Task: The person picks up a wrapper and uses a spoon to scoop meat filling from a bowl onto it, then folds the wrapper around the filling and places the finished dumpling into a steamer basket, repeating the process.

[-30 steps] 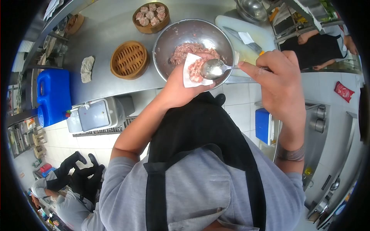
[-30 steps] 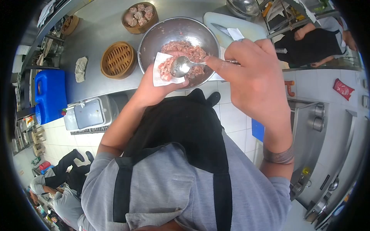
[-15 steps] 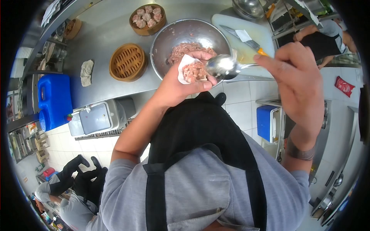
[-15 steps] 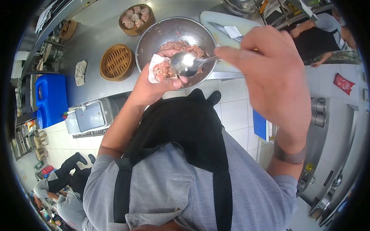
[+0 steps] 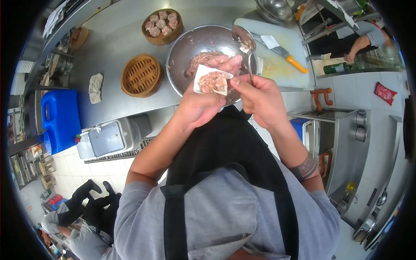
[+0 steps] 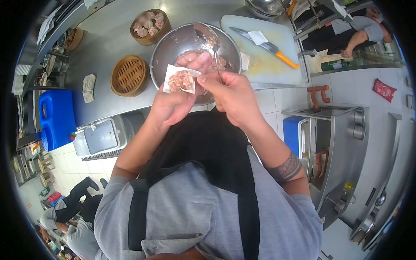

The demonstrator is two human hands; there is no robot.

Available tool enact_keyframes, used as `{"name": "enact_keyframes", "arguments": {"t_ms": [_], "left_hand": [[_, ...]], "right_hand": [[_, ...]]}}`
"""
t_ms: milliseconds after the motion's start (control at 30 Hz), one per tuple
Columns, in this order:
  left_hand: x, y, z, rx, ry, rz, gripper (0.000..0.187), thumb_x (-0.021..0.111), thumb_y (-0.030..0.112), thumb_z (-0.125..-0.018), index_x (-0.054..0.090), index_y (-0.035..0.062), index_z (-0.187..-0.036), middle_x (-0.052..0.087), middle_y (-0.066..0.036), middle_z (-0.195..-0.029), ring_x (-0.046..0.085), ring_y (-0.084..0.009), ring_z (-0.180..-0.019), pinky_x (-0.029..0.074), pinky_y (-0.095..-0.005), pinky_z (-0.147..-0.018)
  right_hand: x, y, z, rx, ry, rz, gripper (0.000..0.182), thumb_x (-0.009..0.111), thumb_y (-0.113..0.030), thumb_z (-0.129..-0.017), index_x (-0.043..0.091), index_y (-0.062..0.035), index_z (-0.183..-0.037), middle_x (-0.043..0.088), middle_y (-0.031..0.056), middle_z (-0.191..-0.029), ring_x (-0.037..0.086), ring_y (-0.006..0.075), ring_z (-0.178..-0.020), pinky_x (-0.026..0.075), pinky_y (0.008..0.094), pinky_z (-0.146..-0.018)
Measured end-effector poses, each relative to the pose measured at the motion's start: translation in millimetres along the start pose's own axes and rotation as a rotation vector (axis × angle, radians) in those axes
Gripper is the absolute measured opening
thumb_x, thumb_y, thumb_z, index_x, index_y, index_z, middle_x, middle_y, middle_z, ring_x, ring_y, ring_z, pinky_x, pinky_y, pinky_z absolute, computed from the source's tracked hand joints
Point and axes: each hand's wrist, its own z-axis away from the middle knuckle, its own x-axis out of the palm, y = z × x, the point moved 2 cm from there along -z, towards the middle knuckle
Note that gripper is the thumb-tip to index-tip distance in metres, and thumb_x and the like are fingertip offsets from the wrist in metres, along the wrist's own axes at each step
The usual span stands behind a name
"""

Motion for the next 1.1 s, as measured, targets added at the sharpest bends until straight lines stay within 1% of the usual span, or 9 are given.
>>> {"name": "enact_keyframes", "arguments": {"t_ms": [267,433,533,667,733,933,967,1033,1100], "left_hand": [[-1.3,0.7,4.7,0.021,-0.037,-0.387,0.083,0.06,-0.016,-0.08,0.035,0.0046,-0.156,0.044,-0.017,-0.163,0.047,-0.0281,-0.148,0.039,-0.0409,-0.12],[1.8,14.0,11.8,-0.075,0.004,-0.986,0.047,0.072,-0.001,-0.092,0.059,-0.0007,-0.137,0.068,-0.01,-0.132,0.065,-0.0174,-0.122,0.051,-0.0362,-0.106],[9.7,13.6,11.1,-0.196,0.024,-0.829,0.036,0.073,0.001,-0.094,0.064,-0.002,-0.128,0.075,-0.008,-0.114,0.072,-0.0159,-0.104,0.057,-0.0342,-0.095],[8.6,13.0,12.3,-0.157,-0.007,-0.954,0.031,0.072,0.005,-0.097,0.064,-0.0022,-0.127,0.077,-0.007,-0.104,0.074,-0.0156,-0.095,0.058,-0.0331,-0.089],[14.9,15.0,13.5,-0.221,-0.003,-0.819,0.026,0.071,0.01,-0.1,0.065,-0.0025,-0.122,0.077,-0.009,-0.103,0.073,-0.0146,-0.09,0.058,-0.0317,-0.085],[9.7,11.9,13.1,-0.081,-0.065,-0.758,0.03,0.072,0.015,-0.101,0.063,-0.0023,-0.123,0.076,-0.013,-0.098,0.072,-0.0167,-0.083,0.059,-0.031,-0.078],[9.5,12.6,13.6,-0.08,-0.065,-0.759,0.03,0.072,0.015,-0.101,0.063,-0.0023,-0.123,0.076,-0.013,-0.098,0.072,-0.0167,-0.083,0.059,-0.031,-0.078],[9.0,14.7,15.7,-0.112,-0.079,-0.748,0.023,0.074,0.01,-0.099,0.064,-0.001,-0.117,0.073,-0.008,-0.093,0.07,-0.0144,-0.078,0.058,-0.0296,-0.072],[13.4,18.0,17.0,-0.14,-0.075,-0.713,0.026,0.075,0.008,-0.097,0.063,-0.0009,-0.118,0.073,-0.008,-0.092,0.07,-0.0147,-0.078,0.058,-0.0292,-0.072]], "right_hand": [[8.1,-4.9,-11.3,-0.046,0.09,0.024,0.008,0.07,-0.008,-0.097,0.067,-0.001,-0.095,0.048,-0.0067,-0.064,0.031,0.001,-0.048,0.021,0.0231,-0.045],[4.2,-27.1,-15.2,-0.045,0.047,0.15,0.006,0.068,-0.006,-0.093,0.067,-0.001,-0.089,0.049,-0.0065,-0.064,0.031,0.0005,-0.048,0.02,0.0232,-0.045],[-2.0,-33.9,-19.8,0.021,-0.011,0.158,0.006,0.068,-0.006,-0.092,0.067,-0.0012,-0.089,0.049,-0.0072,-0.065,0.031,-0.0001,-0.048,0.02,0.023,-0.045],[-6.7,-40.3,-20.3,0.052,-0.047,0.17,0.007,0.068,-0.007,-0.093,0.067,-0.0012,-0.089,0.048,-0.0082,-0.065,0.03,-0.0002,-0.048,0.019,0.0232,-0.045],[-9.6,-45.9,-17.6,-0.02,-0.043,0.353,0.016,0.072,-0.014,-0.09,0.073,0.0017,-0.089,0.064,-0.0005,-0.074,0.052,0.0038,-0.065,0.039,0.023,-0.056],[-17.5,-65.5,12.1,-0.396,-0.017,0.648,0.023,0.068,-0.016,-0.102,0.075,0.0003,-0.117,0.069,-0.0032,-0.089,0.057,0.004,-0.081,0.047,0.0213,-0.072],[-20.5,-68.5,19.1,-0.397,-0.018,0.648,0.023,0.068,-0.016,-0.102,0.075,0.0003,-0.117,0.069,-0.0032,-0.089,0.057,0.004,-0.081,0.047,0.0213,-0.072],[-27.0,-80.4,35.0,-0.472,0.03,0.794,0.029,0.064,-0.007,-0.102,0.072,0.0001,-0.129,0.049,-0.0065,-0.072,0.041,0.0048,-0.067,0.031,0.0243,-0.062],[-41.0,-99.3,50.3,-0.524,-0.01,0.978,0.026,0.067,-0.008,-0.1,0.075,-0.0019,-0.123,0.055,-0.0009,-0.072,0.047,0.0086,-0.066,0.037,0.0272,-0.062]]}}
